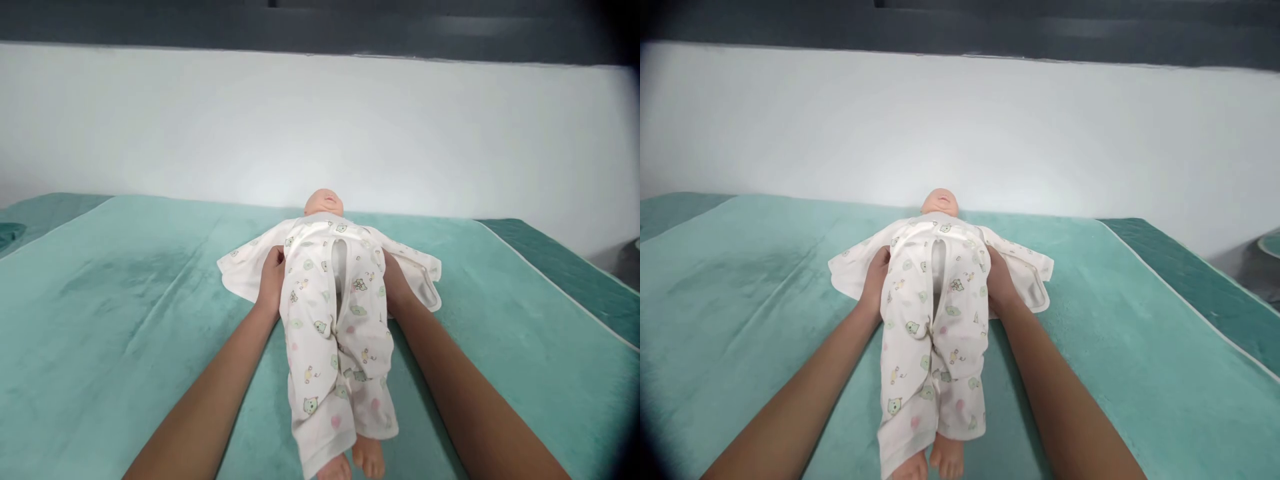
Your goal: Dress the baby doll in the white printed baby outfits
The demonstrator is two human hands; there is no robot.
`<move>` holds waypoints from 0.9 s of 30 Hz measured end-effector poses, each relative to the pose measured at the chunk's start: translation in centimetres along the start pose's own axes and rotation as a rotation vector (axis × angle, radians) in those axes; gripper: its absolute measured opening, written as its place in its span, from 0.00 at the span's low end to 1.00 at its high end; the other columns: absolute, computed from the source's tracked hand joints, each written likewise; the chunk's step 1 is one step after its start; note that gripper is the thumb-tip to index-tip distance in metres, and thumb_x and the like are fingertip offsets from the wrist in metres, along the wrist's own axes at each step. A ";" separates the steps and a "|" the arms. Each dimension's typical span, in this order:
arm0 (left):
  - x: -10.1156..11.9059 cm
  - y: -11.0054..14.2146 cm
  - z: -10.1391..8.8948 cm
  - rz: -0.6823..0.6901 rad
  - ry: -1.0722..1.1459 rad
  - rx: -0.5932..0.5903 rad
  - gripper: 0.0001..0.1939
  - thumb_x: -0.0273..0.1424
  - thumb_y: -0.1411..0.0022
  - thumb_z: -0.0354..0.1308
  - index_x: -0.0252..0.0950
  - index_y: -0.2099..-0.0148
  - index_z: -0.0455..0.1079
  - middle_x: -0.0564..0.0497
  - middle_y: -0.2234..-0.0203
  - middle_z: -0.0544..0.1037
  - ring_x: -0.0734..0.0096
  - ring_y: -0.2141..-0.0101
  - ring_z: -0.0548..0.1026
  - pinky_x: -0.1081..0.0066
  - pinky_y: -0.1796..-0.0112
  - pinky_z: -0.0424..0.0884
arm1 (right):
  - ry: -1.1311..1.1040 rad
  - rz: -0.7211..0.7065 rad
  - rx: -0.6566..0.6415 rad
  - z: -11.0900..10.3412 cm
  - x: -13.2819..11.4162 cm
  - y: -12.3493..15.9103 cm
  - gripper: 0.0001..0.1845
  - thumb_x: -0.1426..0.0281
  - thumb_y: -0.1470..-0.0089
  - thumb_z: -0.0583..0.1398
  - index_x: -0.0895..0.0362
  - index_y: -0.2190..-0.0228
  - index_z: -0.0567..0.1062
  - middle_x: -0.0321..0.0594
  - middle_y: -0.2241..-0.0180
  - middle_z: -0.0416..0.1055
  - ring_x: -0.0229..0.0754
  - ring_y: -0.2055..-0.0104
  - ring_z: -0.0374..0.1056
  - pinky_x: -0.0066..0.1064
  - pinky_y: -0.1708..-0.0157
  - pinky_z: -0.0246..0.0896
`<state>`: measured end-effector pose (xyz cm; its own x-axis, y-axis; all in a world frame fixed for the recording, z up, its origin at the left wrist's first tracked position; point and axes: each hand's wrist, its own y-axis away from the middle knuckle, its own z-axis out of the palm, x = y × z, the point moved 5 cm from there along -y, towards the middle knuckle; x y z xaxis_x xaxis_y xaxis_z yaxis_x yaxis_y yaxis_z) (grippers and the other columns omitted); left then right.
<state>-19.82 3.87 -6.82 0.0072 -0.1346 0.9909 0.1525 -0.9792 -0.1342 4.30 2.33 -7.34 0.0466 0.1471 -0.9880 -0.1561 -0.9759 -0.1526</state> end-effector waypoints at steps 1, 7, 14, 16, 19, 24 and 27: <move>0.2 -0.2 -0.2 0.044 -0.028 0.009 0.06 0.31 0.44 0.59 0.36 0.63 0.72 0.52 0.65 0.76 0.68 0.64 0.71 0.72 0.63 0.66 | 0.062 -0.047 0.054 -0.3 -0.2 0.0 0.11 0.66 0.52 0.60 0.54 0.64 0.75 0.38 0.60 0.77 0.46 0.57 0.69 0.37 0.55 0.64; 1.6 -2.0 -0.6 0.316 -0.291 -0.016 0.09 0.33 0.36 0.53 0.40 0.59 0.75 0.49 0.55 0.76 0.64 0.53 0.72 0.65 0.49 0.66 | 0.133 -0.180 0.108 -0.7 -0.8 -1.1 0.11 0.70 0.55 0.59 0.55 0.66 0.77 0.38 0.64 0.77 0.46 0.60 0.70 0.37 0.57 0.64; 3.0 -4.7 0.2 0.340 -0.425 -0.280 0.08 0.38 0.37 0.57 0.40 0.65 0.70 0.50 0.40 0.69 0.56 0.36 0.58 0.56 0.38 0.54 | 0.175 -0.308 -0.126 -0.3 -1.9 -3.4 0.11 0.73 0.54 0.62 0.53 0.66 0.79 0.38 0.56 0.75 0.46 0.52 0.68 0.37 0.50 0.61; 3.3 -5.0 0.6 0.237 -0.340 -0.389 0.10 0.41 0.37 0.57 0.40 0.64 0.69 0.49 0.38 0.68 0.56 0.40 0.66 0.57 0.41 0.60 | 0.150 -0.338 -0.186 -0.1 -2.0 -4.0 0.10 0.72 0.53 0.63 0.53 0.66 0.79 0.39 0.54 0.73 0.46 0.50 0.67 0.37 0.47 0.59; 3.8 -5.1 1.1 0.175 -0.260 -0.469 0.10 0.42 0.38 0.59 0.40 0.62 0.69 0.48 0.38 0.67 0.57 0.41 0.67 0.59 0.44 0.63 | 0.095 -0.305 -0.233 0.2 -1.6 -4.7 0.07 0.69 0.51 0.64 0.53 0.67 0.77 0.41 0.48 0.69 0.46 0.46 0.66 0.37 0.45 0.58; 3.9 -5.5 1.8 0.187 -0.217 -0.494 0.10 0.39 0.38 0.59 0.39 0.65 0.65 0.47 0.44 0.73 0.60 0.45 0.69 0.62 0.49 0.65 | 0.140 -0.296 -0.234 0.6 -1.7 -4.7 0.04 0.67 0.46 0.61 0.53 0.69 0.72 0.40 0.46 0.70 0.46 0.46 0.66 0.37 0.47 0.58; 3.6 -6.3 2.1 0.231 -0.281 -0.433 0.09 0.40 0.37 0.56 0.40 0.64 0.63 0.50 0.59 0.76 0.65 0.56 0.72 0.67 0.57 0.66 | 0.332 -0.342 -0.205 0.6 -2.2 -5.5 0.06 0.65 0.44 0.59 0.53 0.70 0.69 0.38 0.54 0.75 0.43 0.56 0.69 0.34 0.56 0.60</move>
<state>-18.68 9.91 -2.42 0.2643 -0.3650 0.8927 -0.3032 -0.9101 -0.2824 4.42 7.45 -4.32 0.3769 0.4369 -0.8168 0.1179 -0.8972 -0.4255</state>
